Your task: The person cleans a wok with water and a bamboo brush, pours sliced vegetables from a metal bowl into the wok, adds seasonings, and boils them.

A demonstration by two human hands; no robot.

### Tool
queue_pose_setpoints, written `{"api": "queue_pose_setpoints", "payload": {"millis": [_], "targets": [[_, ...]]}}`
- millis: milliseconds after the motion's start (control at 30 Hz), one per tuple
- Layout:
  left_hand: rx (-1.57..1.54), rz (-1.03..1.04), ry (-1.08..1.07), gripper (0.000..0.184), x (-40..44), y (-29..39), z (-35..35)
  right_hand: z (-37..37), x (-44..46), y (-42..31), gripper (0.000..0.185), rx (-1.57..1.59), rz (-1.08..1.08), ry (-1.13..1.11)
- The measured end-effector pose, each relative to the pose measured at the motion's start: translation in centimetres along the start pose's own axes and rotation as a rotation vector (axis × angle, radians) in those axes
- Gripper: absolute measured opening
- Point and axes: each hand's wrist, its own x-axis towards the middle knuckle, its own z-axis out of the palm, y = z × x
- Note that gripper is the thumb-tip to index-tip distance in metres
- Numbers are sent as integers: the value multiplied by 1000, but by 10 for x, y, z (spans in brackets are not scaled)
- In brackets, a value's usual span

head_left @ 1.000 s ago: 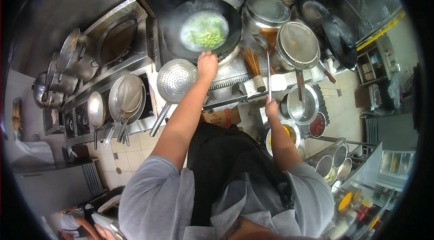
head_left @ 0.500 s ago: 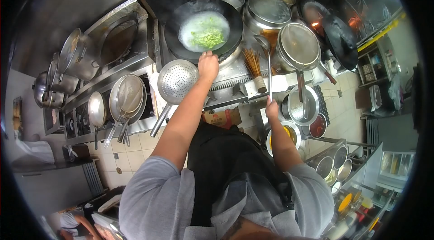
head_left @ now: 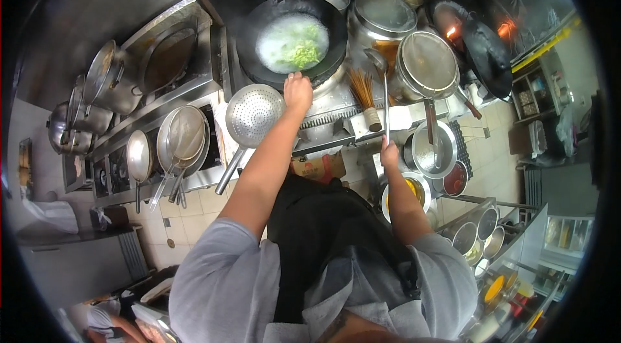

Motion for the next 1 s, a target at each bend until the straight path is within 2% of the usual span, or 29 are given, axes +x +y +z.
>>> {"api": "queue_pose_setpoints", "payload": {"millis": [100, 200, 267, 333, 400, 467, 500, 600, 733, 767, 900, 1000], "targets": [[-111, 75, 82, 16, -3, 4, -10, -4, 2, -7, 67, 1, -47, 60], [-130, 66, -23, 15, -1, -2, -5, -8, -3, -11, 66, 3, 5, 20], [-75, 42, -14, 15, -5, -1, 1, -8, -8, -11, 67, -12, 7, 29], [-148, 55, 62, 11, -4, 9, -15, -4, 2, -8, 66, -6, -19, 38], [-205, 72, 33, 10, 0, 6, -24, -7, -3, -7, 67, -25, 19, 26], [-214, 44, -150, 11, 9, -2, -21, -8, -7, -6, 67, 12, 56, -6], [-180, -10, -87, 14, 7, -1, -10, -7, -2, -10, 67, 38, 60, -12], [-192, 38, 45, 14, 1, 6, -14, -7, -1, -13, 66, 4, 9, 24], [-231, 66, -89, 13, 8, 5, -27, 1, 4, 2, 65, 7, 11, 15], [-183, 53, -93, 14, 9, -6, 5, -2, 1, -3, 64, 22, -8, 35], [-184, 63, 49, 16, 1, 11, -17, 0, 3, -7, 63, -10, -14, 71], [-266, 108, -35, 16, 3, 7, -35, 1, 2, -2, 65, 19, -4, 65]]}}
